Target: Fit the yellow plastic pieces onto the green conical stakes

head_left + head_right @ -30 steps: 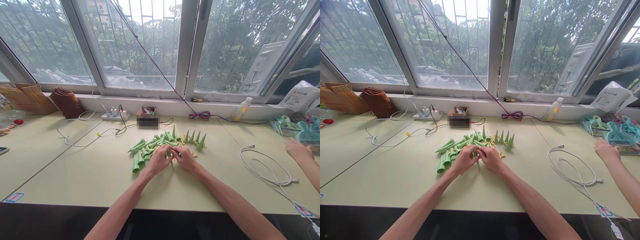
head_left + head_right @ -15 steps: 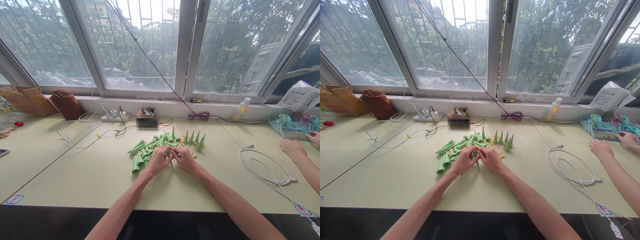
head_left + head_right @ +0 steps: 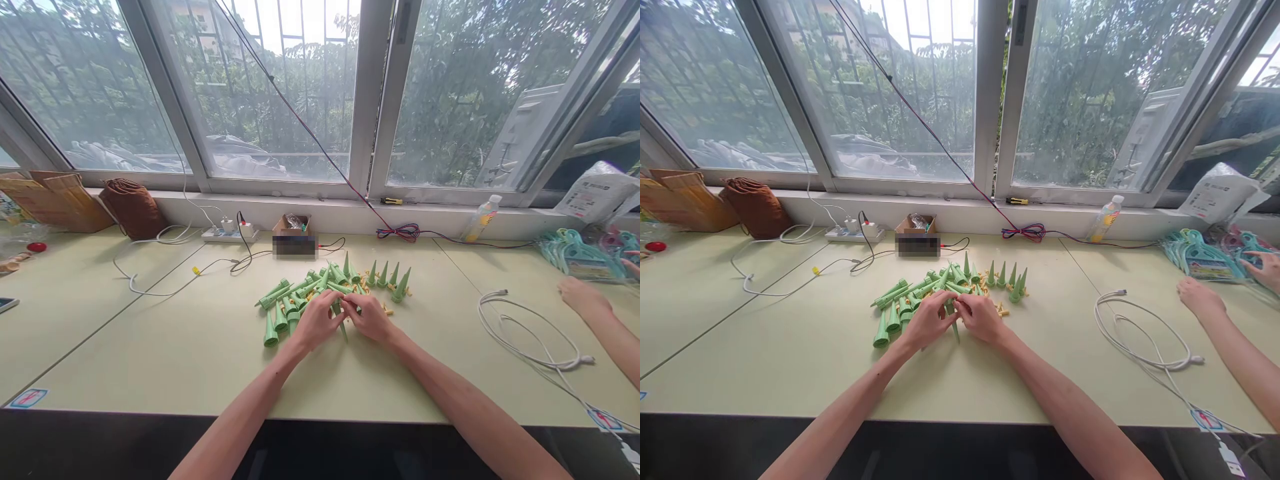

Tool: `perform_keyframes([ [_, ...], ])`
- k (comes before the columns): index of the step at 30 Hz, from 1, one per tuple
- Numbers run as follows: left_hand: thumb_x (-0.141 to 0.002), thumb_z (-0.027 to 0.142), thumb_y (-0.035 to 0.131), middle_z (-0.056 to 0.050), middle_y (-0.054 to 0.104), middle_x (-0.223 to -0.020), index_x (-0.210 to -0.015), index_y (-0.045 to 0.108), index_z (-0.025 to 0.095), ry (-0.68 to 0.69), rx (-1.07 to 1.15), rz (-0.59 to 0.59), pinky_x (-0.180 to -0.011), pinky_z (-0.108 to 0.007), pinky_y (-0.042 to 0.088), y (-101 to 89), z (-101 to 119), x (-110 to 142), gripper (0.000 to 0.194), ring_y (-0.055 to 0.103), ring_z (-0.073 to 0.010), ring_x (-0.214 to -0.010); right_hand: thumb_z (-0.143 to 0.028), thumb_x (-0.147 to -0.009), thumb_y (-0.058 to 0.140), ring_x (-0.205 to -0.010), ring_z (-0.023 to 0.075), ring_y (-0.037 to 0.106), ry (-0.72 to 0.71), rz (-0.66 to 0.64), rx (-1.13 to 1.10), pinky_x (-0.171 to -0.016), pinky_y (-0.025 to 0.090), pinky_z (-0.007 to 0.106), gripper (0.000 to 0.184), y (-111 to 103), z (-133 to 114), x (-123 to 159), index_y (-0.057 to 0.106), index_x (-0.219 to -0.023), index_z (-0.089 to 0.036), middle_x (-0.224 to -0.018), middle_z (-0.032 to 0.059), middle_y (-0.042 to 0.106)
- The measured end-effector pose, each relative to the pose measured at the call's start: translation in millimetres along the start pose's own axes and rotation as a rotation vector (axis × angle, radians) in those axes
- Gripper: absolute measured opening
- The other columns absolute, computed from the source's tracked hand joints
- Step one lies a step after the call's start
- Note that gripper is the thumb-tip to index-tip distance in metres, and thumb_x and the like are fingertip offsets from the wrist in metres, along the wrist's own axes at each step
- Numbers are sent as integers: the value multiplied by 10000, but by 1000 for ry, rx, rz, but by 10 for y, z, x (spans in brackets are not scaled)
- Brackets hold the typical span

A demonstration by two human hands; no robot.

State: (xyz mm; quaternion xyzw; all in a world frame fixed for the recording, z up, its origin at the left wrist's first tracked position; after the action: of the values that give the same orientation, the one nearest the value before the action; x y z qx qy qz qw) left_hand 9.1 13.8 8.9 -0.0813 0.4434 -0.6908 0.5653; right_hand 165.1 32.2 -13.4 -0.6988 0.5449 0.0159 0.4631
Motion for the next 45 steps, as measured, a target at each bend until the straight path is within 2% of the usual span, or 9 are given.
perform_keyframes([
  [10,-846,204,580,-28,626,-955,-997,630,203,-8,-12,-15,-640,-273,471,6,-8,-1,159,535,-109,-575,-274,-972,451,-550,142,476,10,-18,23,-547,330,254,275,6,8,2,568,-732,-205,-622,6,576],
  [17,-822,151,573,-31,613,-899,-937,628,193,-16,-81,-97,-626,-269,453,20,-29,17,134,563,-146,-654,-217,-945,506,-582,136,512,10,-86,125,-556,313,242,254,19,26,12,568,-700,-202,-648,4,613],
  [20,-827,149,580,-29,617,-906,-937,629,192,-8,-78,-98,-628,-269,454,17,-18,25,128,560,-144,-654,-211,-944,507,-568,129,504,18,-103,129,-551,308,238,260,5,1,14,566,-691,-199,-635,-1,605],
  [24,-843,165,606,-17,627,-939,-1033,627,210,25,-43,-29,-624,-264,456,9,-7,27,197,525,-113,-590,-225,-949,483,-549,127,491,46,-59,65,-543,315,240,271,0,0,23,566,-692,-197,-626,0,600],
  [28,-855,184,640,-10,636,-957,-1080,621,223,65,-6,48,-622,-262,461,13,-12,27,229,500,-90,-546,-323,-980,459,-556,132,527,110,12,-86,-552,363,234,274,1,24,25,603,-780,-202,-646,2,624],
  [33,-833,187,690,-22,660,-1025,-1113,607,224,88,-3,95,-628,-265,472,34,-18,20,294,507,-85,-548,-402,-1000,435,-542,136,544,144,27,-135,-557,391,233,290,-5,26,24,599,-860,-207,-608,-16,608],
  [38,-842,217,681,-38,670,-1025,-1118,597,200,65,17,160,-617,-260,484,32,-46,2,289,506,-82,-547,-366,-992,451,-499,123,493,92,57,-103,-534,372,236,220,-25,-17,28,583,-943,-197,-633,-17,607],
  [45,-855,253,663,-30,668,-1018,-1110,594,199,52,38,217,-573,-241,483,24,-71,-5,270,508,-82,-557,-335,-992,452,-594,135,550,42,92,-138,-570,402,237,191,-1,14,31,583,-961,-200,-753,12,642],
])
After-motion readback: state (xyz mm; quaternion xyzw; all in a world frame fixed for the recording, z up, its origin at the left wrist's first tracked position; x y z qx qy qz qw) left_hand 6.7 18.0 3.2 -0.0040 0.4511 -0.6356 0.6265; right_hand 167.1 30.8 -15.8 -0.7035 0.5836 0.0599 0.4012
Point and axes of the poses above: each hand's wrist, its own x-axis away from the middle knuckle, its own y-axis out of the palm, z = x × y, the point moved 2 cm from there along -x, towards the middle knuckle
